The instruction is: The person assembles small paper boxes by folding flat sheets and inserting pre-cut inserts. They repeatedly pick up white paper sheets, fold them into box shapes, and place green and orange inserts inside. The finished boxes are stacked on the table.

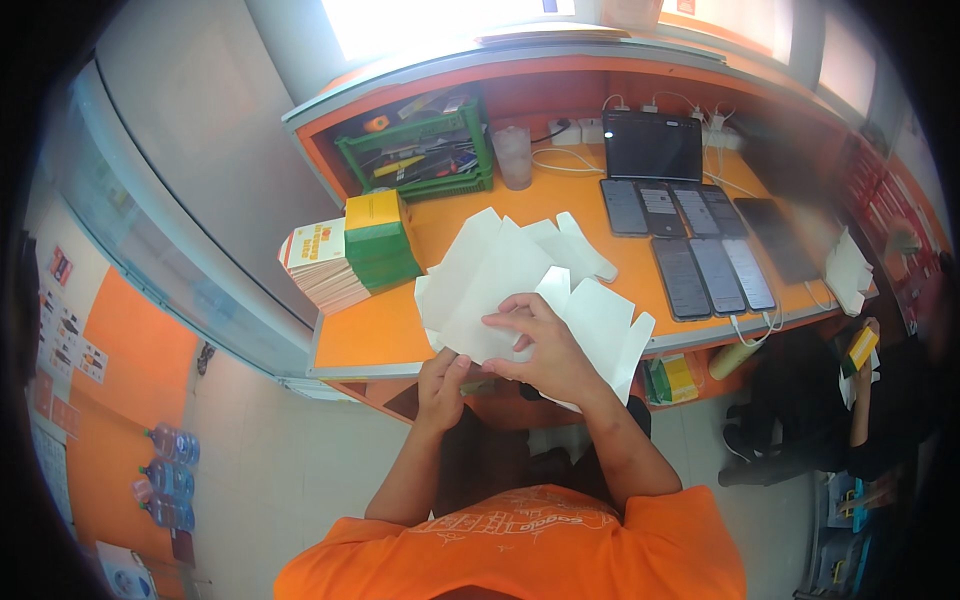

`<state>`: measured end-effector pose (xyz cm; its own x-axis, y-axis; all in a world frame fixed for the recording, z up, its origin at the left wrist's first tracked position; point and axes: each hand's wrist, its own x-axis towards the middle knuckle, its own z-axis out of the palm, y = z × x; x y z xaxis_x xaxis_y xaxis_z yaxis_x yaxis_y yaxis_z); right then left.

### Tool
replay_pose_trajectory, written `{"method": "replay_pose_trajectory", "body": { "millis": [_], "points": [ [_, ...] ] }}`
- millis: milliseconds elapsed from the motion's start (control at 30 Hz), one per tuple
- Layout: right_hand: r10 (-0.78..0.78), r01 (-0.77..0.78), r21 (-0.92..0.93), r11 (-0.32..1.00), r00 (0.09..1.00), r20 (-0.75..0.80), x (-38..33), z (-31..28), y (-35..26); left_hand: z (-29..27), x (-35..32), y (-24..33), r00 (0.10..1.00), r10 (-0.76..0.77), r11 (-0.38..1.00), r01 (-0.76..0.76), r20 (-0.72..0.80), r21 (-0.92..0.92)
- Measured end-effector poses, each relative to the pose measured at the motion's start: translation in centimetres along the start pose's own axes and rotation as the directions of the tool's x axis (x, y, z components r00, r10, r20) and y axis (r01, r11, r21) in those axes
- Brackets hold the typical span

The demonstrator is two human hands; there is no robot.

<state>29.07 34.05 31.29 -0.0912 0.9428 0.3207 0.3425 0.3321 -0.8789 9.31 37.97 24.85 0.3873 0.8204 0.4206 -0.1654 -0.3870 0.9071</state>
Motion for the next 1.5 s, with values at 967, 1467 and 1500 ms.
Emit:
{"method": "replay_pose_trajectory", "body": {
  "millis": [967, 1467, 1500],
  "points": [
    [-0.35, 0.258, -0.305, 0.917, 0.887, -0.302, 1.3, -6.1, -4.9, -3.1, 5.0, 7.0, 0.879, 0.404, 0.77, -0.176, -0.254, 0.613],
    [-0.559, 0.434, -0.442, 0.785, 0.803, -0.204, 2.4, 0.7, -1.9, -1.1, 5.2, 5.5, 0.934, 0.115, 0.971, -0.034, -0.338, 0.236],
    [-0.571, 0.44, -0.448, 0.778, 0.793, -0.213, 2.4, 0.9, -1.8, -1.1, 5.1, 5.7, 0.938, 0.124, 0.965, -0.037, -0.324, 0.261]
  ]
}}
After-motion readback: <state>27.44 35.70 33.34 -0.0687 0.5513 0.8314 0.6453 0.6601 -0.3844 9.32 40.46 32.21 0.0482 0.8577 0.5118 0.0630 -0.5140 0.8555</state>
